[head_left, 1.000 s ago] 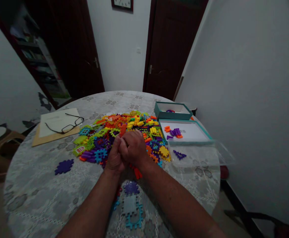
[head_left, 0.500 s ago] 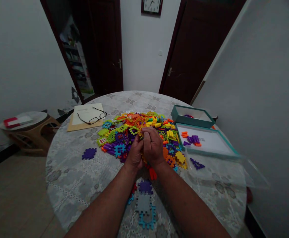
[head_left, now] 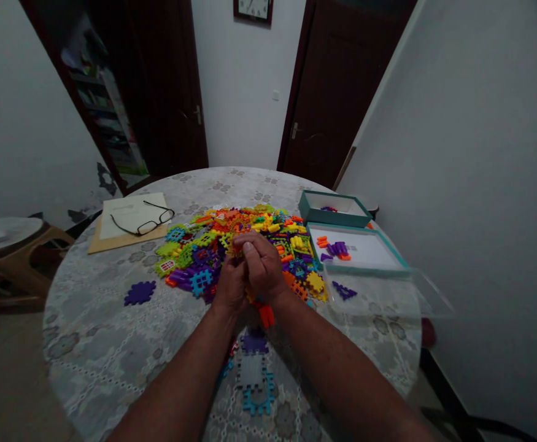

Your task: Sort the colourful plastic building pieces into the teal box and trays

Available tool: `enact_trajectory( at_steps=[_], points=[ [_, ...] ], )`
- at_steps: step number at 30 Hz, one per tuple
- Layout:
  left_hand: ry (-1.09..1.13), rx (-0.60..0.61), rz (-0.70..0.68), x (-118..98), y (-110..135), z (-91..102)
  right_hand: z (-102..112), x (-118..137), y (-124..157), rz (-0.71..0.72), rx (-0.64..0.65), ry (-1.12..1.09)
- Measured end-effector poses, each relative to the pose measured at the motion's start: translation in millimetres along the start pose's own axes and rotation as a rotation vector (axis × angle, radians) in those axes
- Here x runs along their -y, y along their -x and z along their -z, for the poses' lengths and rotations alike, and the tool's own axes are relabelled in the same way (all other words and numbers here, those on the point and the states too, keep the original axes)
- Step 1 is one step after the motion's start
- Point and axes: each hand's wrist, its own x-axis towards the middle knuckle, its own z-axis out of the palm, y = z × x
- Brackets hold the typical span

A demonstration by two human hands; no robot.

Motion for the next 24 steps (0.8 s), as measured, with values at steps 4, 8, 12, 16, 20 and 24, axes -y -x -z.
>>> enact_trajectory(
  at_steps=[4,8,12,16,20,24],
  points=[
    [0.021,-0.002,0.027,-1,2,-10.0,9,-1,-4,-0.209,-0.118,-0.289],
    [0.018,-0.016,0.049,2,2,-10.2,19,-3,-8,-0.302,-0.17,-0.528],
    [-0.014,-0.034,0.025,5,1,-6.1,30,-5,-12,-0.315,-0.191,-0.663],
    [-0.019,-0.042,0.025,5,0,-4.7,39,-11,-11,-0.364,-0.202,-0.68],
    [-0.037,-0.065,0.03,7,-4,-4.7,42,-19,-6,-0.408,-0.186,-0.623],
    [-0.054,-0.064,0.038,9,-7,-2.8,37,-21,-7,-0.427,-0.178,-0.562]
  ],
)
